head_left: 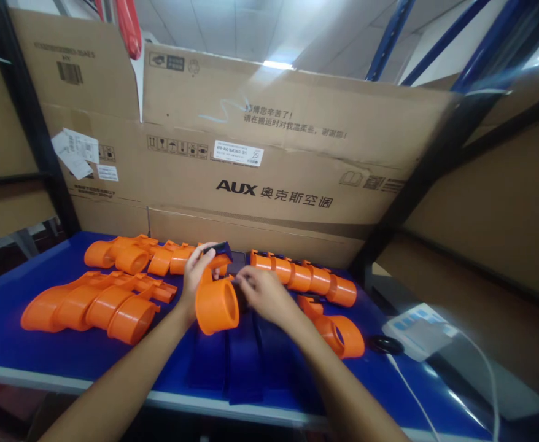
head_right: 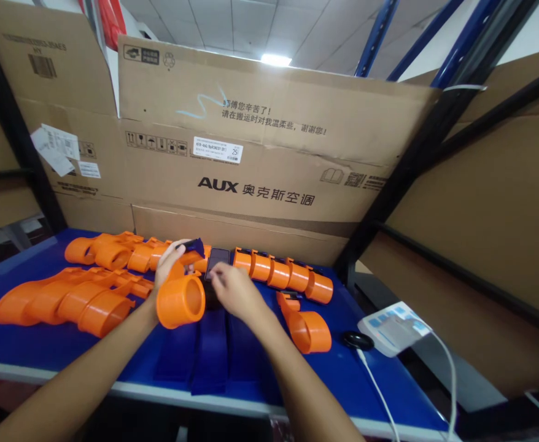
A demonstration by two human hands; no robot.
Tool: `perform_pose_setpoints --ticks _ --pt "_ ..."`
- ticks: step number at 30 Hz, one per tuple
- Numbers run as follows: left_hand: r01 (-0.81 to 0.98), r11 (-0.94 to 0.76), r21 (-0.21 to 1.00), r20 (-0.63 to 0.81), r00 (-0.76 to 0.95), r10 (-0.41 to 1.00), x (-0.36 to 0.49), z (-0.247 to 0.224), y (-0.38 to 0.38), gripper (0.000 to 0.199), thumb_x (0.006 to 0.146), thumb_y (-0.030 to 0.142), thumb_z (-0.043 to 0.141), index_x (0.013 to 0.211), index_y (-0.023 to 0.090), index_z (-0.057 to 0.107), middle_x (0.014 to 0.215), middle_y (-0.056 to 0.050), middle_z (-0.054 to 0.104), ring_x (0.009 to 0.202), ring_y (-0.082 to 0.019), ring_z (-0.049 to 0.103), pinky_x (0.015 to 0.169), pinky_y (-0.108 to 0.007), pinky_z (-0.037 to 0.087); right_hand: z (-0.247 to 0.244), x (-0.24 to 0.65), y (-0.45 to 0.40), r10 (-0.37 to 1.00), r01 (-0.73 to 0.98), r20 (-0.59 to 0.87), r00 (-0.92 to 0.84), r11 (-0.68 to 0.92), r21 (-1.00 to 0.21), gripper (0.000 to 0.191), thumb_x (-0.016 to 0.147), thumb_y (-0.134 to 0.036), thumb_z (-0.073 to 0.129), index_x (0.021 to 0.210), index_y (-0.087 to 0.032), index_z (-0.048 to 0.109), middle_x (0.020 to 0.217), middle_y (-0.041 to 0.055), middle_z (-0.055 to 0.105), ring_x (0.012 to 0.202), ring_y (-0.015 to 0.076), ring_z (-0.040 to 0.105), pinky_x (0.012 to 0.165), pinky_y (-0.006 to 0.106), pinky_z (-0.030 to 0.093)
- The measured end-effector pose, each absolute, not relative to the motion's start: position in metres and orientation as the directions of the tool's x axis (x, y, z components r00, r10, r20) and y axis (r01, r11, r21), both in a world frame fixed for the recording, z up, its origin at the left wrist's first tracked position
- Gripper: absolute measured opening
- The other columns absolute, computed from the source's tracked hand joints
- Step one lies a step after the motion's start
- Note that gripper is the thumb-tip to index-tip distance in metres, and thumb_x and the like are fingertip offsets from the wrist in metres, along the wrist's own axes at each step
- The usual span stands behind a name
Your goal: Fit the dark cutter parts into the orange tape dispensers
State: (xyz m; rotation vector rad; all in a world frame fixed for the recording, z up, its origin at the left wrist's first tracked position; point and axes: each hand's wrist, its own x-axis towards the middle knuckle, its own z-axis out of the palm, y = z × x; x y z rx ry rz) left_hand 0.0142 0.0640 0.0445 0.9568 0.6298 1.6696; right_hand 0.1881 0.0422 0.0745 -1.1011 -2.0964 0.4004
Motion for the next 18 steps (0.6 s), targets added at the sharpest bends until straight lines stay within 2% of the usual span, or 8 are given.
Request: perform_pose_setpoints --ticks 3,5,8,11,13,18 --pt "-0.523 -0.257 0.813 0.271 -0.052 0.961 0.02 0.046 0.063 0.045 0.073 0.046 0.081 0.106 0.02 0.064 0.071 0.002 0.064 0.051 -0.011 0.057 0.05 -0.023 0.047 0.083 0.208 0.054 0.798 0.595 0.546 -0.256 0.575 -0.561 0.024 0.098 -0.036 0.052 0.093 -0.02 0.07 0.057 -0.0015 0.058 0.05 0.015 0.05 0.051 0.026 0.035" --pt "-0.509 -0.222 0.832 0.251 -0.012 0.968 0.024 0.045 0.062 0.047 0.072 0.047 0.082 0.105 0.02 0.063 0.069 0.003 0.062 0.049 -0.01 0.056 0.047 -0.022 0.045 0.083 0.216 0.058 0.778 0.559 0.582 -0.238 0.599 -0.573 0.027 0.098 -0.04 0.052 0.103 -0.02 0.07 0.06 -0.0013 0.058 0.052 0.0152 0.05 0.052 0.026 0.037" --pt "-0.505 -0.18 0.844 0.219 0.019 0.975 0.028 0.043 0.061 0.049 0.07 0.049 0.084 0.103 0.02 0.062 0.072 0.004 0.061 0.046 -0.009 0.055 0.044 -0.021 0.043 0.074 0.22 0.058 0.753 0.519 0.6 -0.27 0.639 -0.568 0.034 0.097 -0.041 0.056 0.12 -0.019 0.067 0.077 0.0024 0.069 0.059 0.016 0.055 0.059 0.028 0.045" --pt "-0.48 -0.176 0.859 0.237 0.07 0.969 0.031 0.04 0.06 0.048 0.071 0.05 0.082 0.101 0.019 0.062 0.073 0.003 0.062 0.046 -0.008 0.056 0.044 -0.021 0.043 0.062 0.218 0.055 0.725 0.547 0.617 -0.304 0.664 -0.511 0.045 0.091 -0.041 0.065 0.131 -0.02 0.064 0.095 0.007 0.074 0.069 0.0189 0.061 0.072 0.032 0.051" --pt "-0.456 -0.182 0.871 0.258 0.11 0.96 0.034 0.037 0.059 0.045 0.072 0.049 0.082 0.1 0.019 0.061 0.075 0.003 0.063 0.045 -0.007 0.055 0.044 -0.02 0.041 0.056 0.216 0.053 0.722 0.592 0.63 -0.286 0.65 -0.476 0.047 0.088 -0.041 0.068 0.13 -0.02 0.065 0.095 0.0084 0.074 0.073 0.0211 0.064 0.074 0.034 0.052" --pt "-0.384 -0.142 0.913 0.239 0.218 0.946 0.04 0.03 0.054 0.045 0.073 0.048 0.08 0.104 0.021 0.061 0.066 0.007 0.057 0.038 -0.007 0.051 0.038 -0.019 0.034 0.05 0.217 0.049 0.705 0.644 0.637 -0.311 0.649 -0.405 0.026 0.09 -0.032 0.062 0.111 -0.021 0.073 0.08 0.0059 0.073 0.068 0.0202 0.064 0.068 0.03 0.05"
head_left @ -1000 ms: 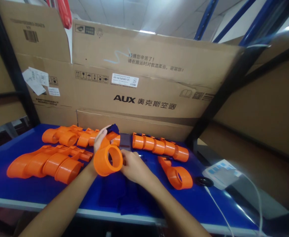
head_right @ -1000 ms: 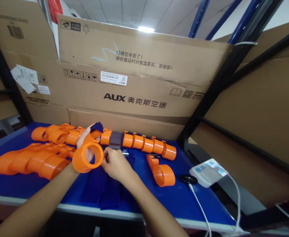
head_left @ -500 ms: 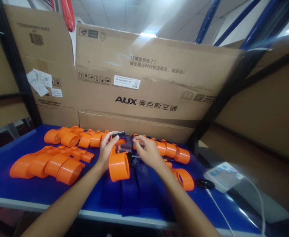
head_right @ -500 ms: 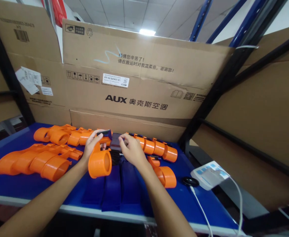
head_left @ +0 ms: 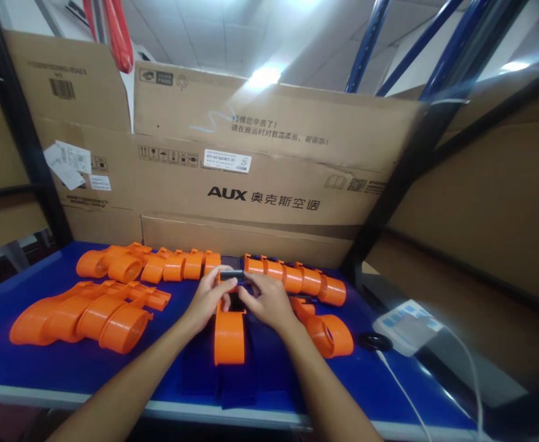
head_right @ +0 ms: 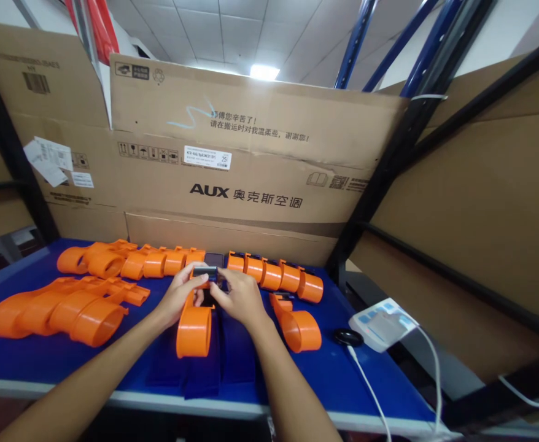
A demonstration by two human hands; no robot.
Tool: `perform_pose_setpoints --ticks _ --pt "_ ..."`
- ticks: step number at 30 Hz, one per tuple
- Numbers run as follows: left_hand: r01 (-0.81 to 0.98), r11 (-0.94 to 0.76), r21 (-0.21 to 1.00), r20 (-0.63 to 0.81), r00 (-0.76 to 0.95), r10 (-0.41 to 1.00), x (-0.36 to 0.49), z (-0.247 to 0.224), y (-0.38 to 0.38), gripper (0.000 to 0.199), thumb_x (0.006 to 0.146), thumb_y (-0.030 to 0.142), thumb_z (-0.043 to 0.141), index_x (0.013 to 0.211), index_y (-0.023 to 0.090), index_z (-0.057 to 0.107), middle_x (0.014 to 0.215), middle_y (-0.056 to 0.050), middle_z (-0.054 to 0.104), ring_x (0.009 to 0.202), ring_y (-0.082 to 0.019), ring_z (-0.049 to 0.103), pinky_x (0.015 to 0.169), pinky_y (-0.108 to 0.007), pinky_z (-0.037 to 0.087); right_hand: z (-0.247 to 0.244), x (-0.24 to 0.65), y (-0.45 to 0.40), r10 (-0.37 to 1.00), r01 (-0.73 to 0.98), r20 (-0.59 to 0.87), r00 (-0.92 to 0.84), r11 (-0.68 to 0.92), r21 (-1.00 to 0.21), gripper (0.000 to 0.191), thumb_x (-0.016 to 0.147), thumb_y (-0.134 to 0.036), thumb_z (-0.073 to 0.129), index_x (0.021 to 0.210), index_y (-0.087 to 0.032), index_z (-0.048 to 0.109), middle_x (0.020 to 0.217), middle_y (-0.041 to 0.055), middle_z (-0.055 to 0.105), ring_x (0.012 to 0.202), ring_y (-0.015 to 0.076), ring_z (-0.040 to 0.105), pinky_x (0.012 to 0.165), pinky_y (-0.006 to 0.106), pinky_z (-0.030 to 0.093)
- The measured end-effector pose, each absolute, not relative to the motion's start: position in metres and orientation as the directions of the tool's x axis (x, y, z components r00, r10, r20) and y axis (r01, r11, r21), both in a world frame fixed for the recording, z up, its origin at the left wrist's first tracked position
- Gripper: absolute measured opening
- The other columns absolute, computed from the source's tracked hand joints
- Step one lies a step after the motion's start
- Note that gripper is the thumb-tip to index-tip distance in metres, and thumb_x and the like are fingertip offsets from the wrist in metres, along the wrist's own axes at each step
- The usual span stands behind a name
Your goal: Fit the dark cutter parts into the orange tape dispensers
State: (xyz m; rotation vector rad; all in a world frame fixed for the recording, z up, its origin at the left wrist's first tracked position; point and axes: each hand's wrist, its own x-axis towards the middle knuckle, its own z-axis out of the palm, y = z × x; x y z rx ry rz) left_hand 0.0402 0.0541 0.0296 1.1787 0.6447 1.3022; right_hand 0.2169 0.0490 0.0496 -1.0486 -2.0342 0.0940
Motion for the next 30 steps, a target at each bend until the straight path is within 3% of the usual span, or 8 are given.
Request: perform_pose_setpoints --ticks 6,11,19,25,30 --pt "-0.328 -0.163 0.93 0.249 0.241 0.938 0.0411 0.0278 0.0531 0.047 0.072 0.048 0.082 0.105 0.02 0.065 0.065 0.006 0.06 0.035 -0.005 0.045 0.036 -0.019 0.03 0.048 0.2214 0.0462 0.679 0.629 0.627 -0.381 0.688 -0.363 0.021 0.091 -0.028 0.06 0.106 -0.019 0.072 0.078 0.0062 0.072 0.067 0.0195 0.064 0.064 0.028 0.047" --pt "-0.326 -0.17 0.93 0.261 0.259 0.93 0.0378 0.0264 0.0562 0.046 0.072 0.048 0.083 0.104 0.019 0.067 0.06 0.006 0.057 0.033 -0.004 0.041 0.035 -0.019 0.026 0.0472 0.2208 0.0461 0.678 0.6 0.599 -0.426 0.707 -0.373 0.025 0.093 -0.023 0.056 0.113 -0.019 0.07 0.082 0.006 0.073 0.068 0.0187 0.064 0.066 0.027 0.046" --pt "-0.344 -0.157 0.926 0.254 0.259 0.932 0.0385 0.0274 0.0554 0.044 0.072 0.047 0.083 0.099 0.018 0.066 0.056 0.008 0.054 0.031 -0.004 0.04 0.035 -0.019 0.028 0.0503 0.2227 0.0427 0.659 0.604 0.601 -0.452 0.722 -0.337 0.027 0.093 -0.024 0.056 0.114 -0.019 0.071 0.076 0.0051 0.071 0.062 0.0175 0.061 0.063 0.026 0.045" --pt "-0.409 -0.111 0.906 0.211 0.208 0.955 0.0356 0.0299 0.0553 0.05 0.069 0.049 0.084 0.102 0.017 0.065 0.063 0.006 0.06 0.033 -0.003 0.041 0.035 -0.018 0.027 0.0456 0.2221 0.0449 0.687 0.652 0.613 -0.39 0.676 -0.343 0.043 0.096 -0.037 0.058 0.135 -0.019 0.063 0.081 0.0062 0.074 0.065 0.0185 0.065 0.064 0.027 0.048" --pt "-0.439 -0.085 0.895 0.184 0.188 0.965 0.0348 0.0258 0.0575 0.046 0.073 0.05 0.082 0.101 0.017 0.065 0.053 0.007 0.053 0.034 -0.005 0.042 0.038 -0.018 0.029 0.0444 0.224 0.0437 0.667 0.676 0.595 -0.448 0.689 -0.262 0.049 0.093 -0.028 0.057 0.142 -0.018 0.058 0.079 0.0046 0.075 0.065 0.0175 0.067 0.063 0.025 0.048"
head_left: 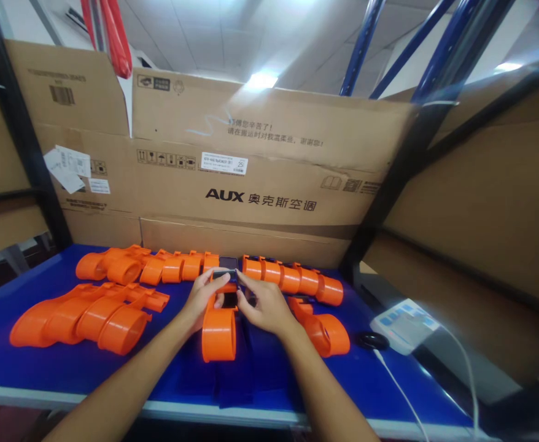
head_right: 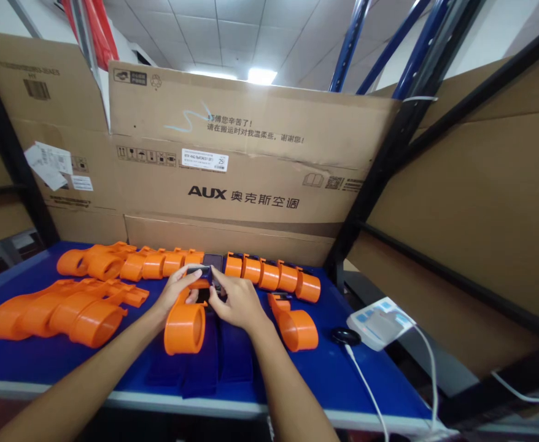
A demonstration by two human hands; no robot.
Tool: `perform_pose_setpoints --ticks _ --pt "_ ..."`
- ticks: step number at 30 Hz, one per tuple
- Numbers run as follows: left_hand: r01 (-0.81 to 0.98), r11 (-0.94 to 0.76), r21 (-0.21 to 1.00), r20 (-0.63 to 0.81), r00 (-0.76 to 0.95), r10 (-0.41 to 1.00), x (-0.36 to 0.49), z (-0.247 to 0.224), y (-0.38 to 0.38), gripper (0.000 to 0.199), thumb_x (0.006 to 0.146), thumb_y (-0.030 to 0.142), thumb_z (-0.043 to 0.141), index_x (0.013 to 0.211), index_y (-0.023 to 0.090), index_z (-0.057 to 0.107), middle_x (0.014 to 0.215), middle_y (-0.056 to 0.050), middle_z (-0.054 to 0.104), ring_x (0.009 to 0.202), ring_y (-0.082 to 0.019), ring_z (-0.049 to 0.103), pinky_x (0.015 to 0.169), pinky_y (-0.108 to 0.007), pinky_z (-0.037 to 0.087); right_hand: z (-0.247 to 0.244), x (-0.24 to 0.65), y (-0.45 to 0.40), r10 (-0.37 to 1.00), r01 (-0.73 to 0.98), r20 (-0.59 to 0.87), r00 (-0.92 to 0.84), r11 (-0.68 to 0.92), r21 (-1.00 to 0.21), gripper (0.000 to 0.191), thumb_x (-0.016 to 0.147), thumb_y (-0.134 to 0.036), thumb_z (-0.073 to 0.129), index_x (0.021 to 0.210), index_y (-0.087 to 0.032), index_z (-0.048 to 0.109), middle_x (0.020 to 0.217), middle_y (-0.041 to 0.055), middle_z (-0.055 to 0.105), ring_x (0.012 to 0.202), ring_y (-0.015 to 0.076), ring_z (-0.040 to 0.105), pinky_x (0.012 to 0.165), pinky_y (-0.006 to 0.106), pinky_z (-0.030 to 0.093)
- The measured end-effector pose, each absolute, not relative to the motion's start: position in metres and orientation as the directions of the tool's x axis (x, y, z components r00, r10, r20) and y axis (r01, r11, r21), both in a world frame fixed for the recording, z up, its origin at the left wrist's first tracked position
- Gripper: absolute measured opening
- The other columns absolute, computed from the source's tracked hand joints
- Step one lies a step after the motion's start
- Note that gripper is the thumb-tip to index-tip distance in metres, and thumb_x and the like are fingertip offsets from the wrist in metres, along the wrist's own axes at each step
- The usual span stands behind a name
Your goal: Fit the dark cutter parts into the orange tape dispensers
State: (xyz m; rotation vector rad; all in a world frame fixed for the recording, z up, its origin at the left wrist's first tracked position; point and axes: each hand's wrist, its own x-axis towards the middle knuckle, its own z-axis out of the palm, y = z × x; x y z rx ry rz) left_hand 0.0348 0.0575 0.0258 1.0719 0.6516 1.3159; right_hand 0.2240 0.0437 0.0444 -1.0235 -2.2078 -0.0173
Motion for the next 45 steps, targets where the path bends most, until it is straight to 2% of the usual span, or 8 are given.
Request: perform_pose_setpoints --ticks 9,17,21,28,33,38,41,45 --pt "-0.459 -0.046 0.887 0.134 0.16 0.978 0.039 0.021 0.059 0.046 0.072 0.046 0.084 0.101 0.015 0.067 0.055 0.006 0.057 0.035 -0.005 0.042 0.039 -0.018 0.031 0.037 0.211 0.044 0.671 0.825 0.579 -0.462 0.565 0.004 0.055 0.084 -0.018 0.056 0.138 -0.009 0.057 0.094 0.0129 0.078 0.077 0.0236 0.071 0.068 0.029 0.051" --pt "-0.464 -0.034 0.885 0.129 0.176 0.976 0.037 0.025 0.056 0.047 0.069 0.044 0.086 0.101 0.016 0.066 0.053 0.006 0.057 0.034 -0.005 0.042 0.039 -0.018 0.031 0.036 0.212 0.044 0.62 0.809 0.616 -0.486 0.586 0.047 0.054 0.084 -0.017 0.055 0.136 -0.007 0.058 0.089 0.0128 0.078 0.073 0.024 0.071 0.065 0.031 0.051" --pt "-0.449 -0.071 0.891 0.171 0.185 0.968 0.035 0.026 0.055 0.042 0.072 0.045 0.084 0.097 0.017 0.065 0.046 0.009 0.05 0.031 -0.004 0.038 0.038 -0.018 0.03 0.038 0.217 0.044 0.578 0.758 0.658 -0.483 0.653 -0.016 0.049 0.088 -0.022 0.057 0.135 -0.012 0.059 0.09 0.0108 0.078 0.073 0.0211 0.071 0.068 0.029 0.052" --pt "-0.358 -0.152 0.921 0.241 0.22 0.945 0.038 0.027 0.052 0.04 0.077 0.052 0.077 0.093 0.017 0.066 0.056 0.006 0.056 0.031 -0.003 0.039 0.035 -0.019 0.026 0.039 0.223 0.046 0.539 0.689 0.748 -0.388 0.709 -0.154 0.027 0.092 -0.032 0.061 0.114 -0.017 0.069 0.09 0.0093 0.077 0.069 0.0189 0.069 0.067 0.028 0.052" --pt "-0.322 -0.187 0.928 0.267 0.227 0.937 0.037 0.027 0.053 0.039 0.079 0.053 0.074 0.092 0.017 0.067 0.048 0.007 0.053 0.03 -0.006 0.039 0.035 -0.019 0.026 0.03 0.22 0.05 0.529 0.658 0.754 -0.389 0.733 -0.175 0.025 0.092 -0.029 0.058 0.112 -0.017 0.068 0.079 0.0066 0.074 0.063 0.0182 0.066 0.063 0.028 0.051" --pt "-0.324 -0.183 0.928 0.267 0.236 0.935 0.033 0.027 0.055 0.041 0.078 0.051 0.074 0.1 0.017 0.067 0.042 0.008 0.051 0.028 -0.008 0.039 0.034 -0.02 0.027 0.031 0.215 0.047 0.524 0.622 0.773 -0.358 0.751 -0.221 0.028 0.096 -0.032 0.055 0.116 -0.017 0.067 0.08 0.0073 0.073 0.063 0.0185 0.064 0.064 0.029 0.051" --pt "-0.387 -0.142 0.911 0.253 0.252 0.934 0.028 0.03 0.056 0.039 0.08 0.051 0.072 0.098 0.017 0.064 0.049 0.003 0.062 0.028 -0.008 0.039 0.034 -0.02 0.028 0.038 0.219 0.046 0.576 0.571 0.768 -0.28 0.743 -0.349 0.028 0.101 -0.031 0.046 0.102 -0.019 0.071 0.077 0.0052 0.072 0.063 0.0171 0.064 0.063 0.027 0.05" --pt "-0.45 -0.12 0.885 0.232 0.204 0.951 0.02 0.036 0.06 0.038 0.079 0.05 0.072 0.095 0.018 0.059 0.074 -0.008 0.077 0.029 -0.006 0.039 0.035 -0.02 0.029 0.046 0.235 0.053 0.65 0.591 0.759 -0.033 0.625 -0.51 0.035 0.102 -0.033 0.042 0.086 -0.019 0.07 0.065 0.002 0.065 0.058 0.0165 0.06 0.059 0.026 0.047"
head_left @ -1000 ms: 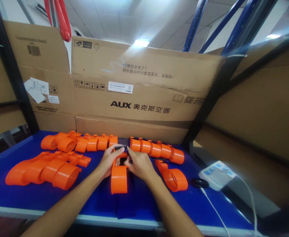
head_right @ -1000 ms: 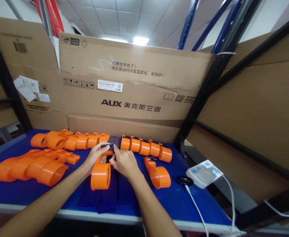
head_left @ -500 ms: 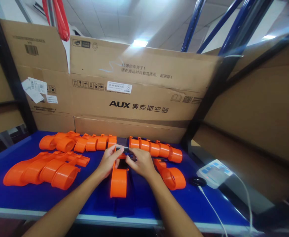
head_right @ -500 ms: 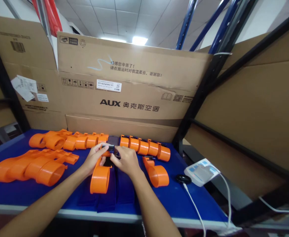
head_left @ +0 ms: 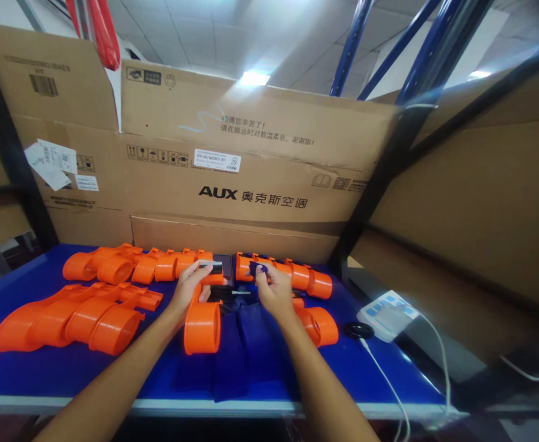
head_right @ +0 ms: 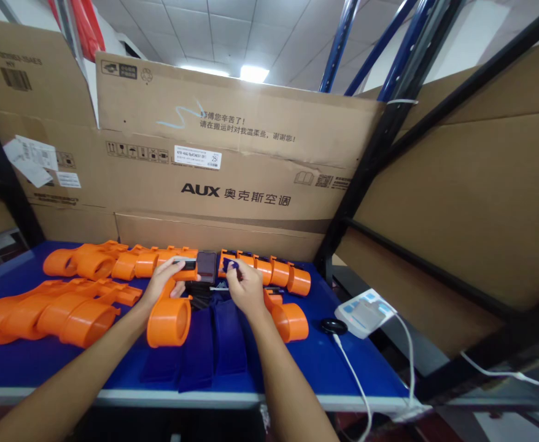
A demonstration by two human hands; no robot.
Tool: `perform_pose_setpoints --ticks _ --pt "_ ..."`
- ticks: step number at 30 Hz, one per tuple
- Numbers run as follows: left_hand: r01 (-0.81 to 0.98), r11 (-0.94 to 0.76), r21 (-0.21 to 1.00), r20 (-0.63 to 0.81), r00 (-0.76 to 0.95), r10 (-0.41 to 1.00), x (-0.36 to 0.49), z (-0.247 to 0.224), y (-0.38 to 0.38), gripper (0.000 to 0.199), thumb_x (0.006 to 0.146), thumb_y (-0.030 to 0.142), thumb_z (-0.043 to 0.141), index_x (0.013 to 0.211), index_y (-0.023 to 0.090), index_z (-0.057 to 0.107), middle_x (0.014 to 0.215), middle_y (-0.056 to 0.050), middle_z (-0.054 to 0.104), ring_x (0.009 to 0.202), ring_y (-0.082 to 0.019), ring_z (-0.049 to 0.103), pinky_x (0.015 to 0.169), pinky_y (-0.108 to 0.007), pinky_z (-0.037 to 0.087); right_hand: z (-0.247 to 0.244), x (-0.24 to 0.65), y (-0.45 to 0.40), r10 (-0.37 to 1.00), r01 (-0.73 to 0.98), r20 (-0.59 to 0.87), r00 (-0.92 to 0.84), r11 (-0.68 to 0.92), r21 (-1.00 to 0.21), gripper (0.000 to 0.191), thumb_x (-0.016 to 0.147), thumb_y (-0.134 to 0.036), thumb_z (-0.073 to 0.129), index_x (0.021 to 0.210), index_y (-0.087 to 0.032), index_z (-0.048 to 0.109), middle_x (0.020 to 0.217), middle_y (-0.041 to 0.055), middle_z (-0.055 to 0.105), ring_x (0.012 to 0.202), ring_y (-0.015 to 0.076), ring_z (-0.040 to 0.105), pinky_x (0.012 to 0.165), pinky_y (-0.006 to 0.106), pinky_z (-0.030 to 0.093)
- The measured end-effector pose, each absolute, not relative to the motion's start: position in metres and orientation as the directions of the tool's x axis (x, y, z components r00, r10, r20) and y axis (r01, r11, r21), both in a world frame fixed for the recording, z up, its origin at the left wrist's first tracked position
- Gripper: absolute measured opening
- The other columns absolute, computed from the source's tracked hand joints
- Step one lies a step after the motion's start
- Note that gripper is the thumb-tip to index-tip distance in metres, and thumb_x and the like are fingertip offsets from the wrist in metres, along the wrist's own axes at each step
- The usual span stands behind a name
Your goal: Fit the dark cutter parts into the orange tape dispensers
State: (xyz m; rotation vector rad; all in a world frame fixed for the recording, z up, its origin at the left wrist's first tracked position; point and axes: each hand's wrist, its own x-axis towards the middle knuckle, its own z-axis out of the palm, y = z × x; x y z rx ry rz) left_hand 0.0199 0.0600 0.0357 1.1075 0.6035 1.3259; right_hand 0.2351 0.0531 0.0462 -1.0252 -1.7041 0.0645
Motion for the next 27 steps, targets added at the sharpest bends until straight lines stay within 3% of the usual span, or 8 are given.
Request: perform_pose_setpoints --ticks 3,6,14,27 --pt "-0.46 -0.121 0.88 0.215 0.158 0.964 0.019 0.037 0.062 0.039 0.077 0.05 0.073 0.096 0.018 0.059 0.079 -0.009 0.079 0.029 -0.006 0.04 0.036 -0.021 0.031 0.046 0.245 0.064 0.693 0.605 0.721 -0.006 0.576 -0.549 0.026 0.096 -0.033 0.049 0.086 -0.019 0.069 0.069 0.0022 0.067 0.062 0.0178 0.061 0.058 0.026 0.046" --pt "-0.465 -0.098 0.88 0.195 0.166 0.967 0.02 0.035 0.063 0.041 0.076 0.05 0.074 0.098 0.018 0.059 0.08 -0.009 0.079 0.029 -0.006 0.04 0.037 -0.021 0.033 0.044 0.25 0.07 0.759 0.641 0.646 -0.084 0.538 -0.548 0.019 0.089 -0.026 0.053 0.084 -0.019 0.07 0.07 0.0012 0.069 0.061 0.0172 0.06 0.057 0.025 0.045" --pt "-0.448 -0.068 0.891 0.156 0.162 0.974 0.023 0.032 0.061 0.042 0.075 0.049 0.075 0.1 0.018 0.06 0.079 -0.007 0.077 0.031 -0.006 0.042 0.037 -0.02 0.032 0.044 0.253 0.065 0.836 0.771 0.456 -0.305 0.498 -0.396 0.015 0.076 -0.013 0.061 0.078 -0.022 0.073 0.083 0.0029 0.076 0.079 0.0201 0.068 0.069 0.026 0.049" --pt "-0.431 -0.049 0.901 0.124 0.146 0.982 0.026 0.035 0.057 0.044 0.072 0.049 0.079 0.099 0.018 0.062 0.079 -0.008 0.077 0.033 -0.006 0.043 0.037 -0.02 0.032 0.042 0.255 0.067 0.83 0.789 0.473 -0.296 0.492 -0.369 0.016 0.076 -0.013 0.061 0.082 -0.022 0.072 0.087 0.0034 0.075 0.082 0.0206 0.068 0.073 0.028 0.051"
